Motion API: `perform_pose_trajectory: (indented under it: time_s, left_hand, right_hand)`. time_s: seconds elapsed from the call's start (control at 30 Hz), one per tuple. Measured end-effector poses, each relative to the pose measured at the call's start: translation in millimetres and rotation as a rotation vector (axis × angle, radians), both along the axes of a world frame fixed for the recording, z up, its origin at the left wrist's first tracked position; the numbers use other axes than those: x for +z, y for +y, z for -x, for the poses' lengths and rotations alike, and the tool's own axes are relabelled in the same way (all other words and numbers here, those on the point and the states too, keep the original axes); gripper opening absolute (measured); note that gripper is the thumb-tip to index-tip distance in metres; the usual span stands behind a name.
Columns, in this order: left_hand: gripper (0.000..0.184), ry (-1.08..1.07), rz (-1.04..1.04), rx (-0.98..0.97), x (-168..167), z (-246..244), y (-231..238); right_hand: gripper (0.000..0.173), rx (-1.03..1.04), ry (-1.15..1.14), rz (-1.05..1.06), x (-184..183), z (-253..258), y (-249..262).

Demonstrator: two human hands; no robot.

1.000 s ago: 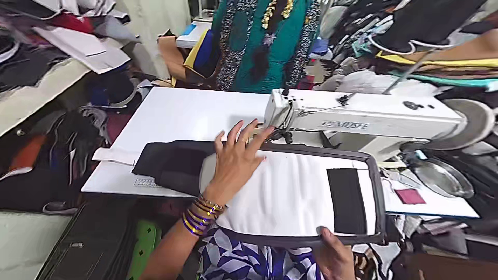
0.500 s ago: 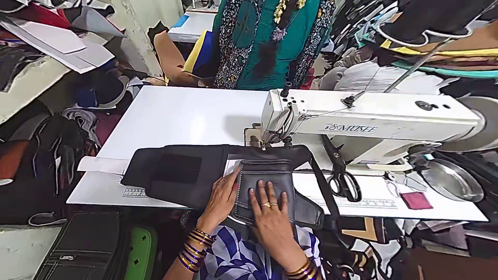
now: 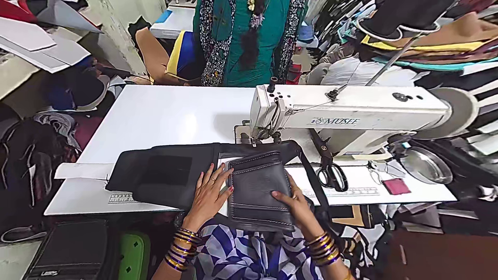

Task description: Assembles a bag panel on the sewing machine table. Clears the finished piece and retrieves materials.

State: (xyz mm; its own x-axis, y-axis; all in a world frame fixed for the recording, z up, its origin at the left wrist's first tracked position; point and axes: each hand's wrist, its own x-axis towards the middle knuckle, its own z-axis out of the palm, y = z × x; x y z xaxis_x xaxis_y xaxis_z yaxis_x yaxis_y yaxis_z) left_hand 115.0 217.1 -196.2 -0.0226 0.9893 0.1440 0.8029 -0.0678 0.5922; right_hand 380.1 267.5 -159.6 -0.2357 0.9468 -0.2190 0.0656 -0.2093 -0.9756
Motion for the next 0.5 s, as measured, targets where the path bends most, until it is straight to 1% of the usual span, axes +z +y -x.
perform_pose_trajectory:
  time_s: [0.07, 0.13, 0.2, 0.27, 0.3, 0.33, 0.4, 0.5]
  left_hand:
    - [0.064, -0.056, 0.033, 0.018, 4, 6, 0]
    - [0.065, -0.065, 0.101, 0.018, 14, 6, 2]
    - [0.063, 0.008, 0.124, -0.02, 30, -6, 11]
    - [0.058, 0.094, 0.061, -0.117, 40, -23, 32]
    - [0.056, 0.127, 0.063, -0.184, 42, -30, 46]
    - [0.055, 0.151, 0.088, -0.25, 42, -35, 62]
    - [0.055, 0.163, 0.128, -0.335, 31, -39, 88]
    - [0.056, 0.139, 0.144, -0.346, 11, -38, 99]
  right_hand:
    - [0.086, -0.058, -0.047, -0.044, 2, -30, 13]
    - [0.082, -0.136, -0.096, -0.104, 4, -64, 28]
    - [0.082, -0.185, -0.124, -0.108, 6, -88, 39]
    - [0.079, -0.206, -0.118, -0.097, 7, -95, 45]
    - [0.079, -0.202, -0.103, -0.085, 6, -95, 46]
    - [0.08, -0.198, -0.089, -0.077, 6, -95, 47]
    - [0.081, -0.184, -0.067, -0.061, 6, -96, 48]
    - [0.082, -0.169, -0.039, -0.045, 5, -97, 47]
